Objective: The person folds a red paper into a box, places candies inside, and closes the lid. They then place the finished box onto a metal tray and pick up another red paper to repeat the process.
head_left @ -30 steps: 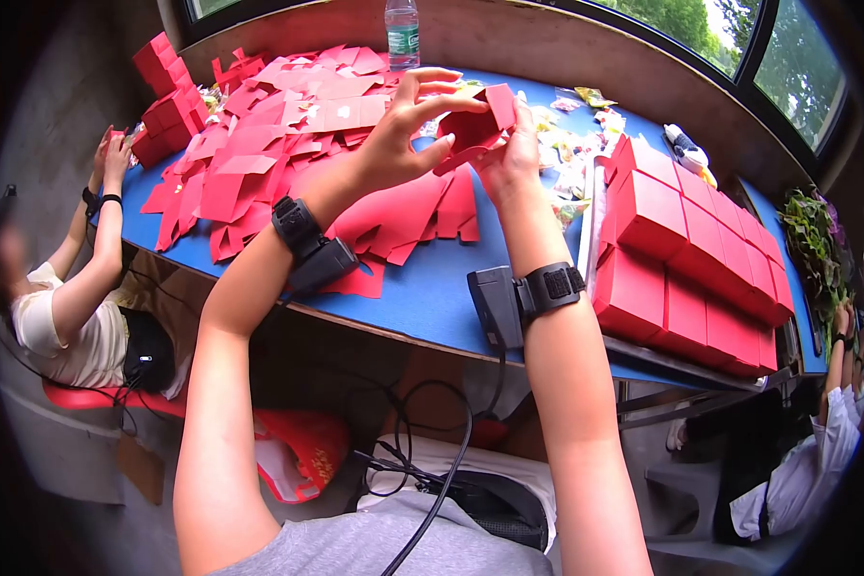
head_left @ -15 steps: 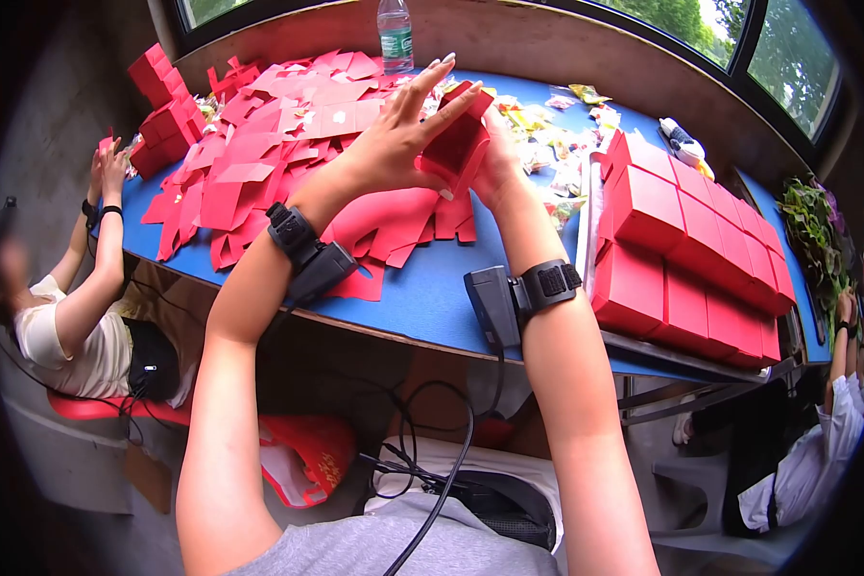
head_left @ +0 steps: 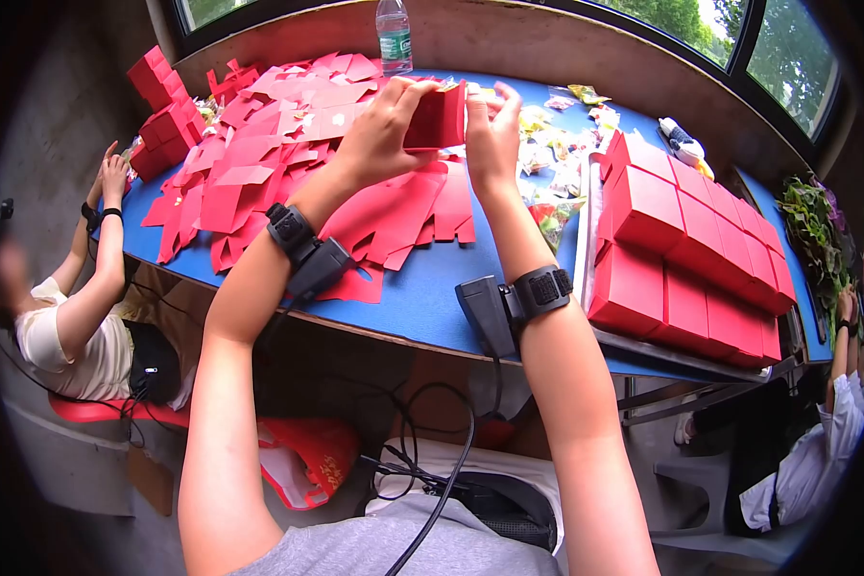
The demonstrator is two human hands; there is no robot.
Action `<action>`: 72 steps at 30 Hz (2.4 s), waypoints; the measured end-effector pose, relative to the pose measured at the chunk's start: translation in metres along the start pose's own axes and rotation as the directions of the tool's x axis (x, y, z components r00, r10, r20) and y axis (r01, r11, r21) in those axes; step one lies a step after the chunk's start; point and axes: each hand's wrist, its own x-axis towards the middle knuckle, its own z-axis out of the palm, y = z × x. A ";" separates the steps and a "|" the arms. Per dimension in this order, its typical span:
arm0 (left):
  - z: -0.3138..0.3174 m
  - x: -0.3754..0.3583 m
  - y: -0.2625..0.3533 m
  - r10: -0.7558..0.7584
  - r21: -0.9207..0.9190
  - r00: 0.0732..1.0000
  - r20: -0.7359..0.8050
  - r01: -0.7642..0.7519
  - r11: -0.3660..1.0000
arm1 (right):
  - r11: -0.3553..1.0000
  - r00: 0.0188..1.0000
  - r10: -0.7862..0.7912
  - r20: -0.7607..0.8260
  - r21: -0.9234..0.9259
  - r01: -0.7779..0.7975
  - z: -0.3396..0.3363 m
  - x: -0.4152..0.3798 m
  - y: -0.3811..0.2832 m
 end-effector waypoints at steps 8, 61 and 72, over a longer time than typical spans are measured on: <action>0.003 -0.005 -0.020 0.045 0.236 0.995 -0.094 -0.022 0.972 | 0.262 0.476 -0.787 0.394 -0.485 0.835 0.024 -0.030 -0.036; 0.154 0.204 -0.042 -0.381 0.352 0.203 0.902 0.166 0.921 | 1.000 0.992 -0.011 0.127 0.000 0.011 0.027 -0.016 0.027; 0.164 0.206 -0.051 -0.258 0.285 0.297 0.920 -0.052 0.957 | 0.994 0.988 0.074 0.132 -0.083 -0.064 0.030 -0.021 0.014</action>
